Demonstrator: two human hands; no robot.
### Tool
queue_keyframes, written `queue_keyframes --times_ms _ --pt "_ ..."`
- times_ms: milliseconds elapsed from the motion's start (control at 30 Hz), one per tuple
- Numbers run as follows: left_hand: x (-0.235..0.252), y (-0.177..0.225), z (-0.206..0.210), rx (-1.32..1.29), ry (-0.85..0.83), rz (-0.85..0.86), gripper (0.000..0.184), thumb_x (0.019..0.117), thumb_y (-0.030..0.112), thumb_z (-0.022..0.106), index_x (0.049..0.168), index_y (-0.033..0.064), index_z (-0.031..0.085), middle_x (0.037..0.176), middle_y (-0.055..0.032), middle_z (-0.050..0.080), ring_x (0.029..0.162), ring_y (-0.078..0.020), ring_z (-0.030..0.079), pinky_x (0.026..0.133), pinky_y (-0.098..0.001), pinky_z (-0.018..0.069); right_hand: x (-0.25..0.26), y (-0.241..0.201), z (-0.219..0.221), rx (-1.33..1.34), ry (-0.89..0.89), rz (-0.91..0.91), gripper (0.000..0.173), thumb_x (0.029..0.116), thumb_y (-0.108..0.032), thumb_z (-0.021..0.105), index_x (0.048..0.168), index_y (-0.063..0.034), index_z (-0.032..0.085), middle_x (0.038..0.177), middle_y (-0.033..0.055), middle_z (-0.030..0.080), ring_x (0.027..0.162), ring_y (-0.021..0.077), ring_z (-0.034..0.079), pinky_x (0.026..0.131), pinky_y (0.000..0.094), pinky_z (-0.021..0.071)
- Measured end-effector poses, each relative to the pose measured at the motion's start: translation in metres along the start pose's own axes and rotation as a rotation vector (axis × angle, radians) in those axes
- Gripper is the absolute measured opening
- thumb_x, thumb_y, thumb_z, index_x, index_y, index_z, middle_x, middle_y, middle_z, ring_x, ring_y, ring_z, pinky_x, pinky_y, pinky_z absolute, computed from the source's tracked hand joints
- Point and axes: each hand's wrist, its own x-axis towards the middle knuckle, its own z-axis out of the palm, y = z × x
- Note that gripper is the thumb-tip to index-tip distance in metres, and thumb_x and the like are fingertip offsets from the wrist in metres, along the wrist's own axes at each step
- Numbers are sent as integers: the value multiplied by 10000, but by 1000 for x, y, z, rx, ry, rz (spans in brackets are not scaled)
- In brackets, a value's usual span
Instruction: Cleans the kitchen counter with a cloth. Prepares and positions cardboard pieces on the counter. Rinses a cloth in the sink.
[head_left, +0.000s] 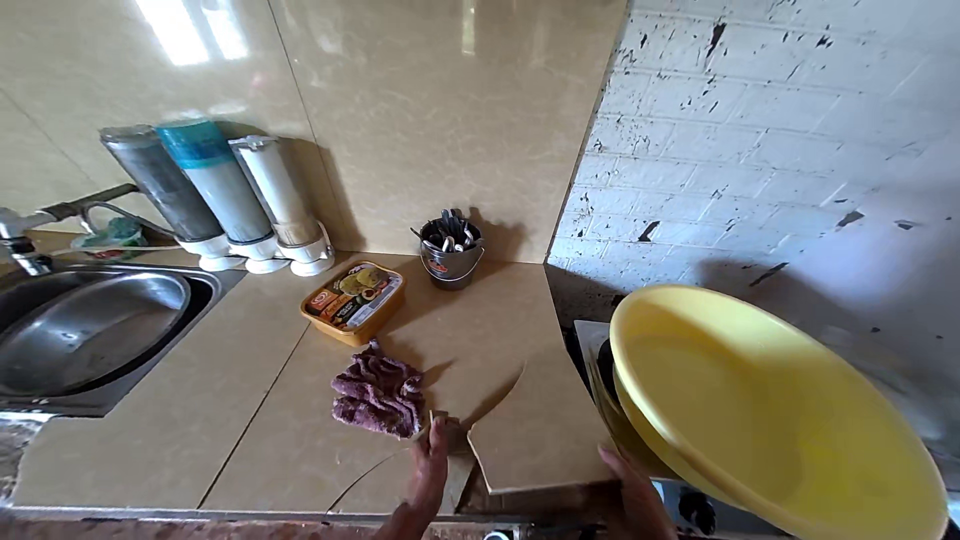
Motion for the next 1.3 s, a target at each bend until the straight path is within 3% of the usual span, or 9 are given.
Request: queue_keyframes --times_ms 133,267,467,667,833,1000,1100,1200,1300 --pt "56 32 5 -138 113 -188 471 1141 286 298 1332 -86 515 1219 -260 606 1008 -313 681 797 -467 602 47 0 23 37 -78 -56 288 1095 -126 368 1346 5 417 974 123 652 708 175 701 608 322 612" --pt "96 37 2 631 52 59 425 1116 182 365 1382 -106 531 1379 -331 560 1293 -446 563 1112 -519 421 101 -4 49 193 -82 18 314 1111 -137 347 1396 -7 362 1050 179 613 758 218 702 626 332 611" --pt "103 9 17 1043 -128 269 441 1100 248 397 1459 34 538 1530 -213 478 1454 -402 399 1208 -504 292 145 9 71 281 -63 48 398 1106 -148 377 1485 -52 296 1161 200 575 852 242 696 673 343 609" --pt "106 10 0 691 -218 329 679 1010 267 621 1558 -27 348 1571 -297 379 1476 -421 366 1231 -478 291 164 20 85 227 -71 34 383 1104 -161 407 1453 -15 348 1197 209 567 894 245 686 696 340 604" --pt "45 8 -57 740 -336 646 294 997 168 592 1139 -49 731 1167 -231 723 1133 -366 692 1022 -483 529 176 20 82 -216 -60 100 401 1096 -173 462 1449 8 397 1135 205 587 812 196 653 674 299 565" --pt "7 -47 -126 1028 -454 903 572 845 490 748 1255 92 715 1334 -160 666 1336 -425 541 1086 -633 413 176 13 83 -866 -101 97 444 1085 -360 495 1300 27 521 822 62 527 606 95 498 578 238 445" --pt "14 -67 -133 1132 -351 1106 545 869 509 697 1263 133 720 1336 -112 678 1323 -387 571 1069 -614 444 179 15 85 -1181 -140 67 549 1095 -426 429 1305 70 535 969 172 594 759 203 572 732 347 490" --pt "16 -72 -131 1224 -311 1210 563 913 551 624 1272 126 713 1328 -101 690 1288 -340 616 1050 -581 481 163 16 89 -1493 -110 -68 596 1091 -432 430 1370 82 548 1318 288 616 1229 372 615 1065 505 455" --pt "17 -64 -131 1234 -311 1291 554 945 528 578 1225 72 722 1265 -136 716 1233 -328 659 1037 -566 500 111 36 85 -1577 -184 -421 552 1069 -369 499 1384 84 529 1297 314 623 1224 453 612 1036 583 473"
